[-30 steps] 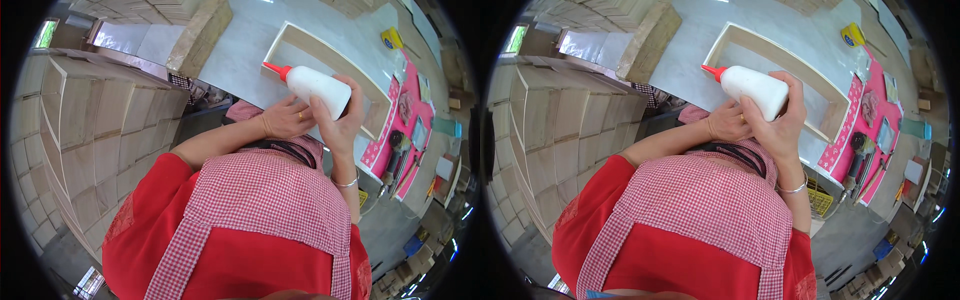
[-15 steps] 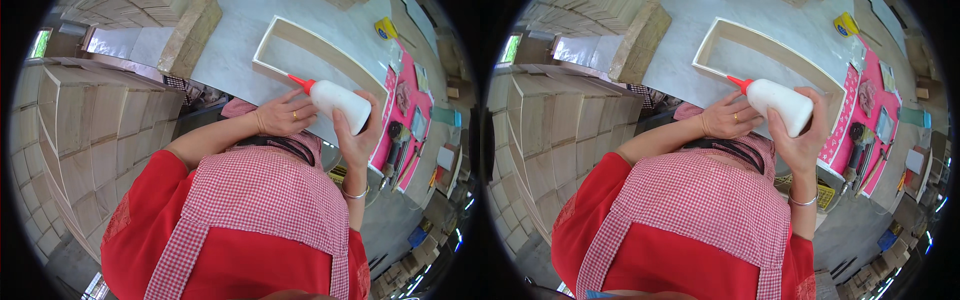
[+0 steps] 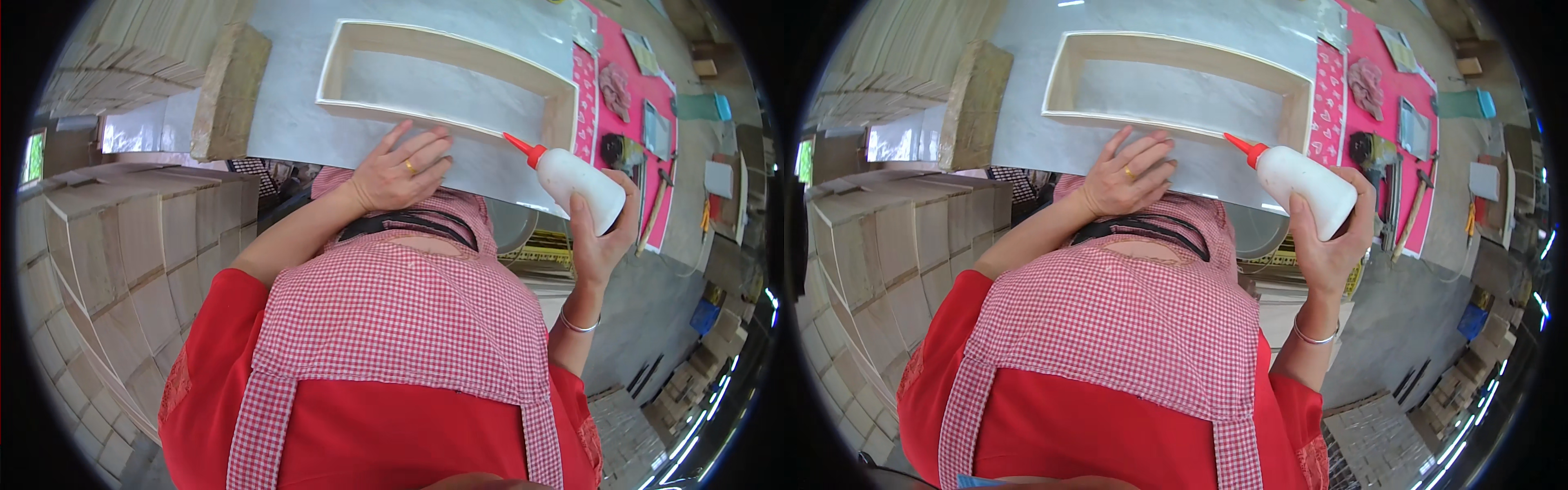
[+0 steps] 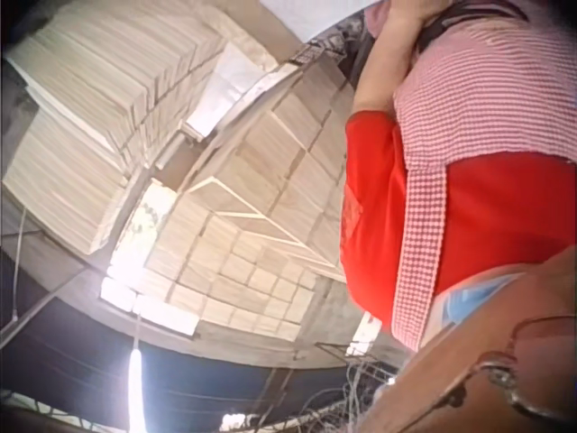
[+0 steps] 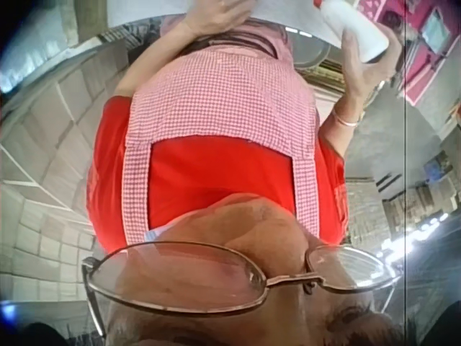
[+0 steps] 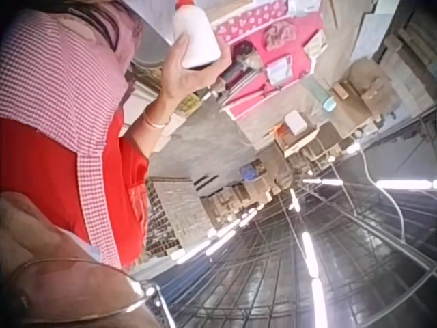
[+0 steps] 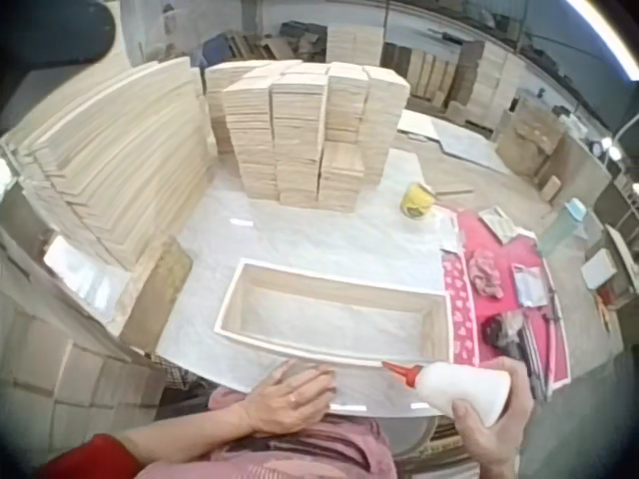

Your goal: Assembling wooden box components using wood glue and a pneumatic stapler.

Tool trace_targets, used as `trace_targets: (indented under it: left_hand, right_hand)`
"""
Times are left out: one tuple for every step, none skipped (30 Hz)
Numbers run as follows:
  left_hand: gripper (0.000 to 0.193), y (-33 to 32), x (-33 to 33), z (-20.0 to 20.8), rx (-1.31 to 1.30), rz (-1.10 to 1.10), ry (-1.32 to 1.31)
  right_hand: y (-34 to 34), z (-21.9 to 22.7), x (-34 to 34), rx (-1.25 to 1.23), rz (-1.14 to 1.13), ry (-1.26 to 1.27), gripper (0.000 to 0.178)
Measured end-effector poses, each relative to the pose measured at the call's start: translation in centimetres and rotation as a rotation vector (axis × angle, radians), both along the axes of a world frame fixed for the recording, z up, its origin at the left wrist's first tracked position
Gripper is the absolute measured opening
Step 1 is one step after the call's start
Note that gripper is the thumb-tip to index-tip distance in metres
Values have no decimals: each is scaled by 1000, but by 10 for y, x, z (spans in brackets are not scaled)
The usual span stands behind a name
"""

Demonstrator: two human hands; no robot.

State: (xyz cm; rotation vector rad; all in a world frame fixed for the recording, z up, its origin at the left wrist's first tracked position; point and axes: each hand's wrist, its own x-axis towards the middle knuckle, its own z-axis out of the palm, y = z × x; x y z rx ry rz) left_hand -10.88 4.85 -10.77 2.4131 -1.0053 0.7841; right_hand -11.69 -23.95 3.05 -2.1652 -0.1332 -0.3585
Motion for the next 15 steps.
trace_targets:
  left_hand:
    - [33, 0, 0, 1, 9, 6, 1]
    - [33, 0, 0, 1, 19, 12, 2]
    - [33, -1, 0, 2, 45, 19, 19]
    - [33, 0, 0, 2, 24, 6, 2]
    - [32, 0, 0, 3, 29, 8, 8]
    - [32, 0, 0, 3, 33, 8, 13]
    - [32, -1, 0, 3, 54, 11, 35]
    - [32, -1, 0, 3, 33, -1, 17]
    - [32, -1, 0, 3, 35, -2, 17]
    - [32, -1, 0, 4, 39, -2, 17]
    - [32, -1, 1, 3, 56, 1, 29]
    - [32, -1, 1, 3, 42, -8, 18]
    - [32, -1, 1, 3, 47, -2, 25]
    - [32, -1, 1, 2, 51, 5, 32]
    - [32, -1, 0, 1, 68, 12, 47]
  right_hand:
    - [-6, 0, -2, 10, -22, -7, 48]
    - [-11, 0, -4, 21, -43, -15, 48]
    - [-17, 0, -7, 17, -55, -16, 48]
    - [-22, 1, -9, 5, -75, -7, 48]
    - [-27, 2, -12, -9, -96, 2, 48]
    - [-32, 3, -14, -22, -117, 10, 48]
    - [-37, 4, -16, -28, -130, 8, 48]
    - [-41, 5, -18, -32, -139, -5, 45]
    - [-44, 5, -20, -36, -147, -19, 42]
    - [-47, 5, -21, 15, -165, -5, 39]
    - [-50, 4, -22, -40, -163, -33, 39]
    - [-53, 4, -24, -54, -182, -40, 39]
    - [-56, 3, -24, -67, -200, -48, 39]
    - [-59, 2, -25, -49, -232, -44, 39]
    - [-62, 2, -25, -82, -223, -56, 39]
